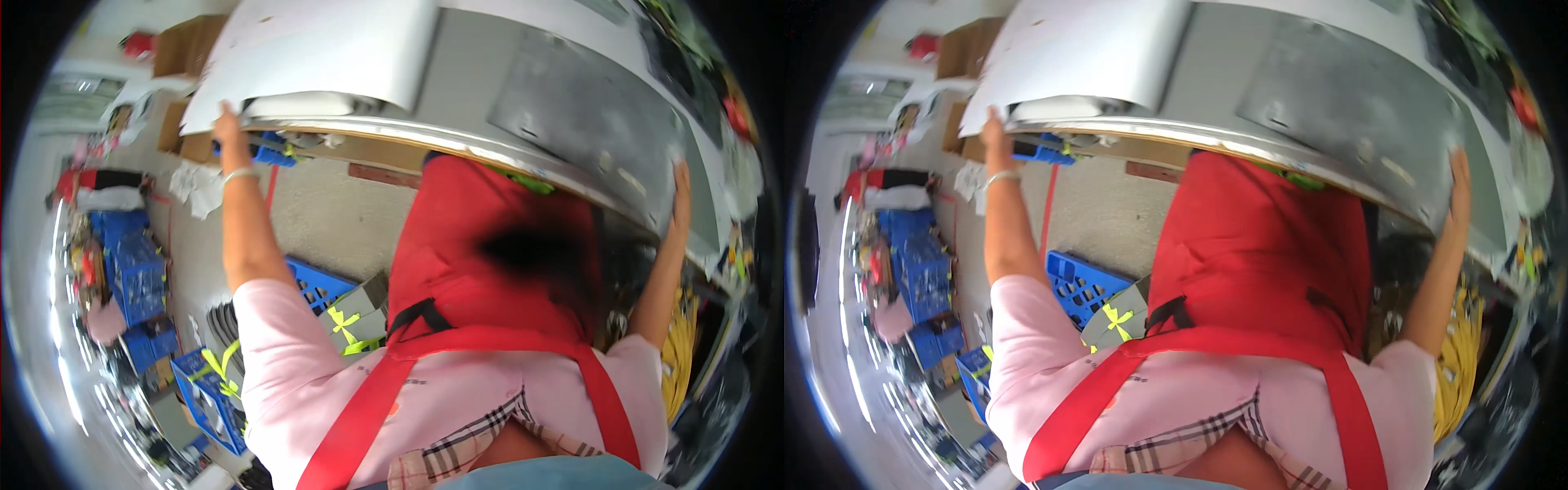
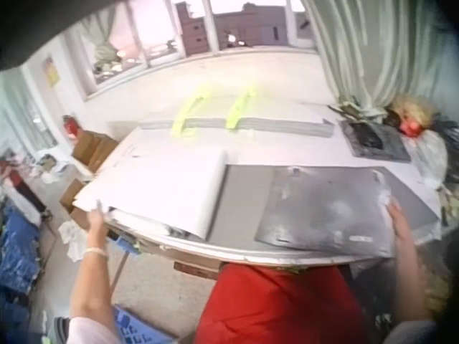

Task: The person repeatedly wipes a large grey rectangular panel on a workbench using a small white cloth. The person lifts the panel to wipe underneath it and then places it back down, continuing the wiping motion across the surface.

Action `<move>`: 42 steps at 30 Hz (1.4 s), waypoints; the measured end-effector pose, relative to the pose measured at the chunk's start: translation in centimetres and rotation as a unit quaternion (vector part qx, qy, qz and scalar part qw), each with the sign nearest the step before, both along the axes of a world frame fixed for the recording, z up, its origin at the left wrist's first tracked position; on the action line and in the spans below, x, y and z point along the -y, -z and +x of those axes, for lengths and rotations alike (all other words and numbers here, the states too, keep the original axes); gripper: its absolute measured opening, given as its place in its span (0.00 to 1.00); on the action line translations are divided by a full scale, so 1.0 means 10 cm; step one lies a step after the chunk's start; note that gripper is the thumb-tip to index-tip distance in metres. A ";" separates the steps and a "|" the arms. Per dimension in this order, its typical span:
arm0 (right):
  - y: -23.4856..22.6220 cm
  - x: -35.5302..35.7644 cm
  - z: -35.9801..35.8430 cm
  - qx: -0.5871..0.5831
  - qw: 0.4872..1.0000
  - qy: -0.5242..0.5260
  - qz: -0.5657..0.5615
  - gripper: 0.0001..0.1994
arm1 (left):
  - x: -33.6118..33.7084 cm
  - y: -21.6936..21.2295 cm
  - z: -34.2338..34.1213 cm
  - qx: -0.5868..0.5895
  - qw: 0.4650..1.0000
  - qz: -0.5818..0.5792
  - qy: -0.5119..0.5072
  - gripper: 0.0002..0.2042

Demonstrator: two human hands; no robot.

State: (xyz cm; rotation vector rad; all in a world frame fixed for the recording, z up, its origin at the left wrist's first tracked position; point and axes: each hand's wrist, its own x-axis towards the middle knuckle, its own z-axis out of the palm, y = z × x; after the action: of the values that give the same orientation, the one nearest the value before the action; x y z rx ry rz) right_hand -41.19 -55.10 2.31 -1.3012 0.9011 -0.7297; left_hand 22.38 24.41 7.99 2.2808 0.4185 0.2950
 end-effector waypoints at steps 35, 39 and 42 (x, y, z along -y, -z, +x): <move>-0.45 0.22 0.71 -0.128 0.948 -0.227 -0.184 0.06 | 4.02 -0.13 -3.55 0.166 0.691 0.125 0.692 0.08; -0.48 0.19 0.66 -0.132 0.948 -0.223 -0.184 0.06 | 4.02 -0.11 -3.54 0.182 0.683 0.118 0.698 0.08; -0.49 0.16 0.64 -0.121 0.948 -0.226 -0.189 0.07 | 4.02 -0.10 -3.53 0.182 0.682 0.119 0.698 0.08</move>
State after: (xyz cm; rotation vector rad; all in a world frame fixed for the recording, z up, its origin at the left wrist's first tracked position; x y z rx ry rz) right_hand -34.84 -56.70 7.22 -1.8930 0.6300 -0.3916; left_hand -12.95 -15.80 8.99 2.0272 -1.6143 -0.0298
